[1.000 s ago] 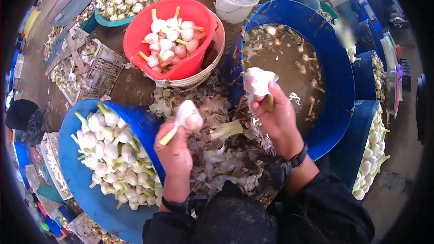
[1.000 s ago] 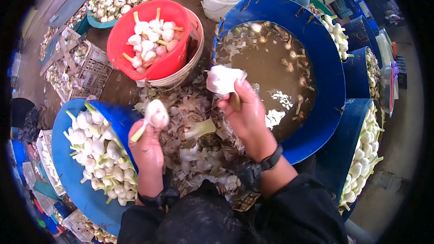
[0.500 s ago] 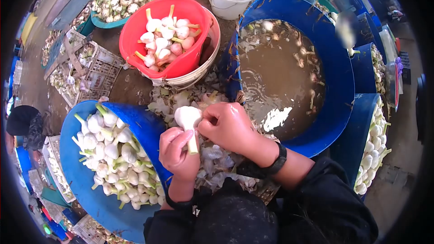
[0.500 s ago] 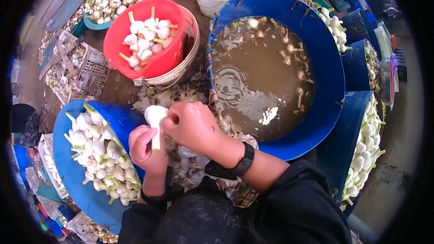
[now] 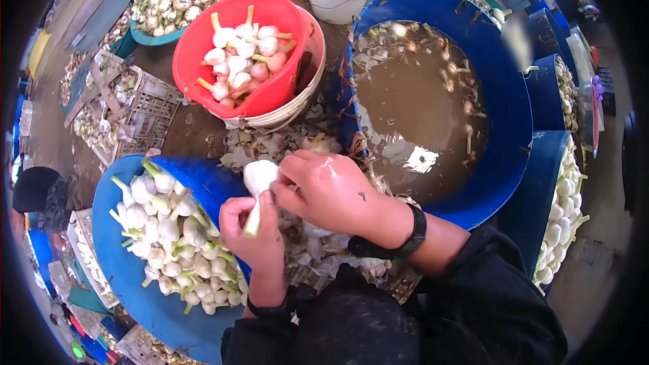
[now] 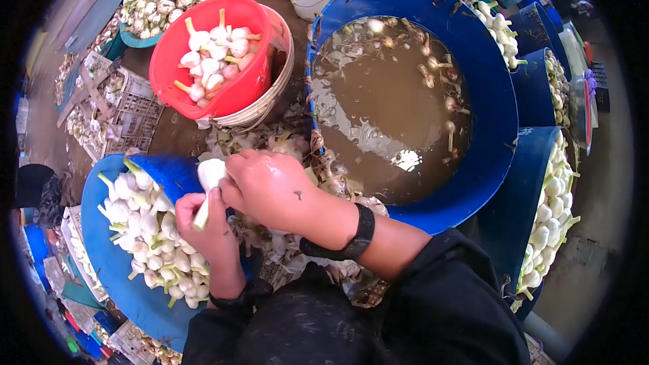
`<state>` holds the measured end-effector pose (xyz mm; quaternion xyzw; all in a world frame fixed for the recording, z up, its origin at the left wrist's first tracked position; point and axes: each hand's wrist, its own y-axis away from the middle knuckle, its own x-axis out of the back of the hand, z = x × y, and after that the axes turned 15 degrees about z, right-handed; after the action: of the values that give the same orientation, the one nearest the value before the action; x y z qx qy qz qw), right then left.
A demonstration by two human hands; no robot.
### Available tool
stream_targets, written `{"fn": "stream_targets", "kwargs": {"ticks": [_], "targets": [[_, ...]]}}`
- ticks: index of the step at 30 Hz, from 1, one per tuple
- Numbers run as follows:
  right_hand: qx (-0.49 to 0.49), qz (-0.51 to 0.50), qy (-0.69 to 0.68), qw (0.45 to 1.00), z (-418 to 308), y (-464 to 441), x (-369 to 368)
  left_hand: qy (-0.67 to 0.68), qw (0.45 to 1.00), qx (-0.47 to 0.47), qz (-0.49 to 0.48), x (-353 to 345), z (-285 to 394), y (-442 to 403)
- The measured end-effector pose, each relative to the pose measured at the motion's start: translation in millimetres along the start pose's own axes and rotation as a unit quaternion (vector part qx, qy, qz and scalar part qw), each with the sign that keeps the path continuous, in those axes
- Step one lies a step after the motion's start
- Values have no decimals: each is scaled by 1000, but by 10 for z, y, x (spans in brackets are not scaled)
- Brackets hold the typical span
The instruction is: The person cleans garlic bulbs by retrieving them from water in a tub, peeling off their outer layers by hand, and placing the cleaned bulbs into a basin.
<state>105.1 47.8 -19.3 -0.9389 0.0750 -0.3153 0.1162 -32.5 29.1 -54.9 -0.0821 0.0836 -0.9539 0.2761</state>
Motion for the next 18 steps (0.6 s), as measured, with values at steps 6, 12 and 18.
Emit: {"fn": "stream_targets", "kwargs": {"ticks": [6,12,18], "targets": [[-48,-50,34,997,188,-40,50,48,998,-37,-35,-5,8,25],[-221,-12,40,974,545,-5,412,448,803,382,93,597,-317,-398],[-541,327,216,744,2775,389,1184,444,729,433,290,1512,-186,-656]]}}
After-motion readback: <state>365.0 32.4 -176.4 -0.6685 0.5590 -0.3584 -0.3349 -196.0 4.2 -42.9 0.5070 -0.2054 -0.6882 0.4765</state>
